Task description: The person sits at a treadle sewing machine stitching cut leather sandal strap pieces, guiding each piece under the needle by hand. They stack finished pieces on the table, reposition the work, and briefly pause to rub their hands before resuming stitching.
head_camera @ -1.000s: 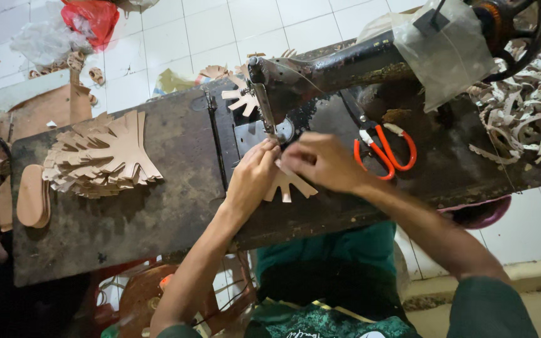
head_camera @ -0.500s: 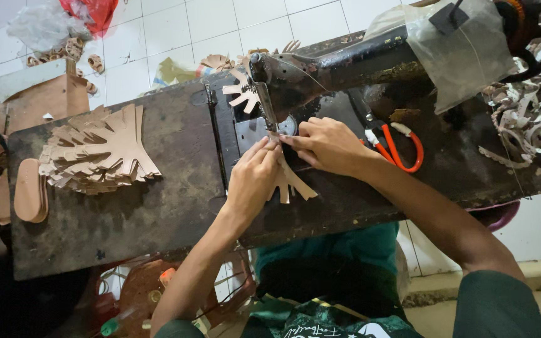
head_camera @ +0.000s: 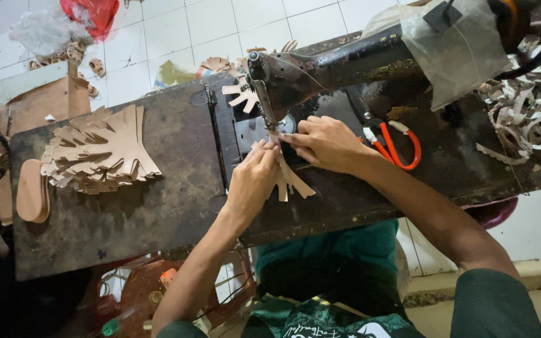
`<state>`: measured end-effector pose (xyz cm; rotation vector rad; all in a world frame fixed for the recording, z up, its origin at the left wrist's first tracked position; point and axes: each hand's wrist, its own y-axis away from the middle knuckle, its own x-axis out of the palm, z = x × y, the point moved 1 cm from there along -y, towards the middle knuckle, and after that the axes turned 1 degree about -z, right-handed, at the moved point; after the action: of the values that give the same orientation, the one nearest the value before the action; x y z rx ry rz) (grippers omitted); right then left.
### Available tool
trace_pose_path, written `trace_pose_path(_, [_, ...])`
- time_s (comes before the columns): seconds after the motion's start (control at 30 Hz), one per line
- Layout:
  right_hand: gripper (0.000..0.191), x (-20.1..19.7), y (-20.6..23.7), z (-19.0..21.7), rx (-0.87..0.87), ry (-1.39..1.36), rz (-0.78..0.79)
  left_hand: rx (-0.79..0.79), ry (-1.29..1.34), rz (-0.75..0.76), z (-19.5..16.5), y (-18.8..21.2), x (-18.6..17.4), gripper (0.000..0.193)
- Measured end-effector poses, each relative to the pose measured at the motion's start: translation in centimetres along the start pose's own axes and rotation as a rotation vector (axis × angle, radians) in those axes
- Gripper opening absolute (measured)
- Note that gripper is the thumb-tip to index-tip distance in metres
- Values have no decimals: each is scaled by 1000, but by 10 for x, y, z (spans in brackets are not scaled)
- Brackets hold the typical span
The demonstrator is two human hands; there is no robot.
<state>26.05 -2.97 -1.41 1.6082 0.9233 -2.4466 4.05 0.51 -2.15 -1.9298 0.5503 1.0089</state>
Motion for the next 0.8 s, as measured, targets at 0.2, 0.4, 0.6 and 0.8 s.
trace_pose_path(0.2, [37, 2, 2, 1, 14, -15, -15, 2, -15, 8, 2, -1, 2, 30])
trace_pose_path(0.4, [36, 4, 1, -2, 30, -10, 33, 43, -33, -15, 1, -4, 3, 28])
trace_pose_path(0.6, [33, 3, 3, -1, 15, -1, -24, 68, -109, -20, -3, -9, -2, 29])
trace_pose_path(0.8, [39, 2, 1, 1, 22, 6, 6, 49, -131, -62, -10, -9, -4, 26])
